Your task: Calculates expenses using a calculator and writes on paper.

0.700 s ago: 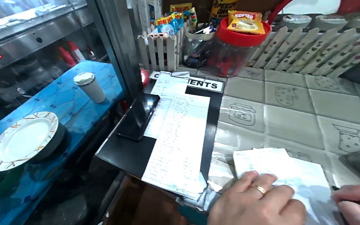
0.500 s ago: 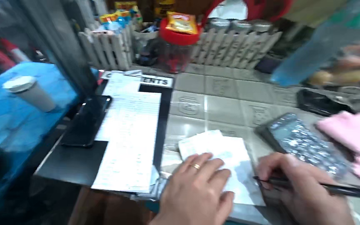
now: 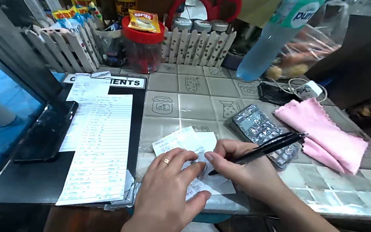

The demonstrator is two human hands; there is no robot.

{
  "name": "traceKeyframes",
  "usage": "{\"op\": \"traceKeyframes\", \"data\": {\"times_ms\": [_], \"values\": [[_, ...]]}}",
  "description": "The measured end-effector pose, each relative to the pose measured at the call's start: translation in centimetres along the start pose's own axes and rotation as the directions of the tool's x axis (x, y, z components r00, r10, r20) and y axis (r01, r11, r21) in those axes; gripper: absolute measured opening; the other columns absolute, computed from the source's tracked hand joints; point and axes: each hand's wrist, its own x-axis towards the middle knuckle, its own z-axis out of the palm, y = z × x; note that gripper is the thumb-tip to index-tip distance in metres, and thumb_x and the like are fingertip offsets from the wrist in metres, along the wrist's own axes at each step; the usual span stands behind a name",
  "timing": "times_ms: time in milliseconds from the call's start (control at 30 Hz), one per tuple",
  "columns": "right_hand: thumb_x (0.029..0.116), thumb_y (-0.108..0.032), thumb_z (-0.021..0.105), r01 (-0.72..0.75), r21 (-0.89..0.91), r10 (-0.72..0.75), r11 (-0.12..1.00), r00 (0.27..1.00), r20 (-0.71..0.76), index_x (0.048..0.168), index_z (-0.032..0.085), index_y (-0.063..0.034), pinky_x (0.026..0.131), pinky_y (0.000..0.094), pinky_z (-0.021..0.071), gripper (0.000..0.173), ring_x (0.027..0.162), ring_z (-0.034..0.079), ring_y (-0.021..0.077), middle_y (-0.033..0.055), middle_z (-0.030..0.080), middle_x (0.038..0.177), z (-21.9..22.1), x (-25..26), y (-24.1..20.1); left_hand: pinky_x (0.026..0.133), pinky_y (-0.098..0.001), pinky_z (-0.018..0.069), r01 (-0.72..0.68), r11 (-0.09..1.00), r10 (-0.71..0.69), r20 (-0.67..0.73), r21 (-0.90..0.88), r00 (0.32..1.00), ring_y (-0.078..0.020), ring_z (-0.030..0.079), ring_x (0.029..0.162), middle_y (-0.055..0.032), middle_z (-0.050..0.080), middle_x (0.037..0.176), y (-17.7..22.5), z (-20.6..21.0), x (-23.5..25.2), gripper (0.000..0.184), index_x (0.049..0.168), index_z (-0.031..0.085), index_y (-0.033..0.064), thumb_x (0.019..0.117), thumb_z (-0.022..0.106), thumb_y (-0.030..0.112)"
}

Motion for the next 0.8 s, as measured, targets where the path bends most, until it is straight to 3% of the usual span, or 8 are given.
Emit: {"op": "traceKeyframes", "data": {"times_ms": [233,533,800], "values": [[0.0932,-0.023,0.067,0.056,-0.042,-0.058,0.998,0.996,-0.069,0.071,0.061,-0.0178,0.041,0.0161,0.0418,0.024,0.048,0.051,0.0012,-0.0076,0.054,0.058,0.47,-0.48,0.67,0.107,-0.0414,0.0453,-0.002,1.000,0.002,-0.017,0.024,1.000,-0.0125,0.049,0.136,0.0129,0.063,0.133,0.03,0.05,0.05,0.042,0.119,0.074,0.0313,0.0881,0.064,0.057],[0.0906,-0.016,0.068,0.109,-0.098,-0.114,0.989,0.992,-0.047,0.070,0.060,-0.0157,0.041,0.0134,0.0382,0.022,0.048,0.049,-0.0026,-0.0093,0.053,0.057,0.52,-0.39,0.62,0.107,-0.0441,0.0454,-0.019,1.000,0.019,-0.039,0.018,0.999,-0.0142,0.050,0.136,0.0109,0.063,0.134,-0.12,0.16,-0.08,0.041,0.118,0.074,0.0298,0.0877,0.066,0.056],[0.0918,-0.013,0.066,0.087,-0.076,-0.092,0.993,0.994,-0.057,0.070,0.059,-0.0153,0.041,0.0133,0.0379,0.023,0.048,0.048,-0.0017,-0.0084,0.053,0.058,0.43,-0.28,0.48,0.108,-0.0447,0.0444,-0.017,1.000,0.018,-0.035,0.021,0.999,-0.0142,0.050,0.136,0.0115,0.062,0.134,-0.07,0.07,-0.05,0.042,0.119,0.074,0.0296,0.0878,0.066,0.056]]}}
